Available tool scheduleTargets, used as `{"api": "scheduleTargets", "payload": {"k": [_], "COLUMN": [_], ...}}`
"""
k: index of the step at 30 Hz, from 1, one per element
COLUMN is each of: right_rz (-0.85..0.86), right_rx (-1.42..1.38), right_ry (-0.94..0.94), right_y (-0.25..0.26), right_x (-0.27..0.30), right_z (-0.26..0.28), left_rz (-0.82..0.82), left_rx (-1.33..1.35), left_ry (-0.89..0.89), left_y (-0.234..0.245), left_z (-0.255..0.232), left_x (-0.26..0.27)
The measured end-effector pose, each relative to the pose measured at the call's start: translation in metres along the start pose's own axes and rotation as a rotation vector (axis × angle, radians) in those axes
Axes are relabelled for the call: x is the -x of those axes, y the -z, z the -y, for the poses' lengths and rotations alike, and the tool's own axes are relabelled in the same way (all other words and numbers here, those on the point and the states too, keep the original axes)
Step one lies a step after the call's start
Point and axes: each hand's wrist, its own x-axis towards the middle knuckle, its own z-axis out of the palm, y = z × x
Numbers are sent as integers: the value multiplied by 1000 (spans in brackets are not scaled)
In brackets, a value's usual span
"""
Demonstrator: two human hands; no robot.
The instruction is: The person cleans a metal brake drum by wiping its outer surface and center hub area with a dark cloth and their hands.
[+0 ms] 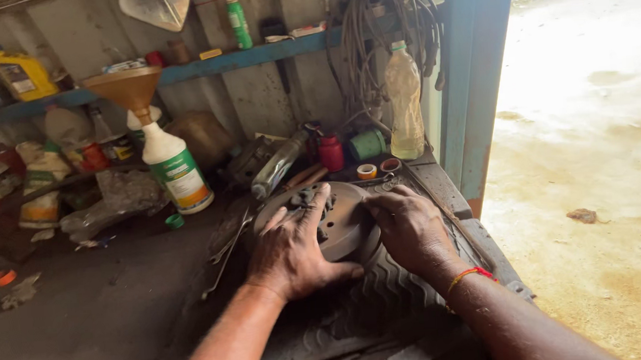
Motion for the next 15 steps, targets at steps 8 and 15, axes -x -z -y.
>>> {"api": "scheduleTargets", "payload": {"k": [8,15], "right_rz": [245,46], "right_rx": [282,197], "right_ry": [95,139], "right_y": [0,-7], "right_x": [26,8], "right_z": [32,24], "left_rz": [-103,-66], "left_rx": [38,93], "left_ry": [75,59], "left_y": [-11,-5], "left_z": [5,21], "left_x": [13,10]}}
